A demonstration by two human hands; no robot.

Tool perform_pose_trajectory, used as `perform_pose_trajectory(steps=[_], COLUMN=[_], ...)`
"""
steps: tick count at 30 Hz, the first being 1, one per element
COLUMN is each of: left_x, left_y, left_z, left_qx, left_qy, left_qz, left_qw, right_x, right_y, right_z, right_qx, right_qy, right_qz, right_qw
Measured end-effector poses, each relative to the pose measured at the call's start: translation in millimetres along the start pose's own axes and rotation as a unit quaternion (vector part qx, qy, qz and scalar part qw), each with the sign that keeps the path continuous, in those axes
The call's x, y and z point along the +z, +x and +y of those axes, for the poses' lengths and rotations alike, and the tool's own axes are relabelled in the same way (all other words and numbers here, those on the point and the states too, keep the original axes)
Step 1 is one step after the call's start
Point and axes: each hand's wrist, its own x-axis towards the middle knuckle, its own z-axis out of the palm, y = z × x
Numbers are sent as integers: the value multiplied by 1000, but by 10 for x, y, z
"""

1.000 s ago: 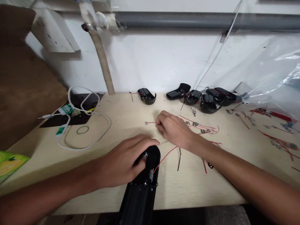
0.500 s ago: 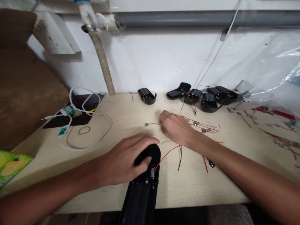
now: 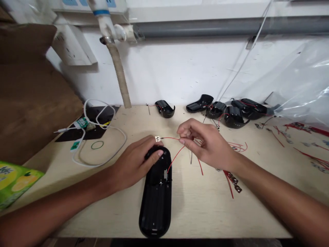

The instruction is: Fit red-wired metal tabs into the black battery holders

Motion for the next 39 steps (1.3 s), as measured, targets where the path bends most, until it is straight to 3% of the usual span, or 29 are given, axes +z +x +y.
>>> perform_pose_trajectory(steps=[4,12,15,17,20,26,29,35,39], left_x=[-14,-33,-63,-101,-162,-178,-153,-116,-64], left_y=[30,11,-4,-15,-30,-42,-29,48,100], left_z=[-18,-8,18,52,116,165,105,-70,-133], left_qx=[-28,61,84,105,129,121,123,138,148], left_qy=[-41,-98,-138,-197,-266,-262,-240,-232,-239], left_qz=[43,137,159,169,143,49,18,30,-12], left_qw=[998,984,974,960,944,956,963,962,960], right_x=[-22,-11,-11,-3,52,195,201,199,271], right_y=[-3,-19,-41,-53,-59,-22,-12,-58,-131], right_z=[-19,-78,-131,-181,-262,-369,-357,-318,-387], right_qx=[0,30,40,17,-30,-142,-149,-118,-66], right_qy=[-9,61,151,267,357,146,101,51,73], right_qz=[-15,-22,0,-17,-56,-37,-42,-50,-106], right_qw=[1000,997,988,963,932,978,983,990,989])
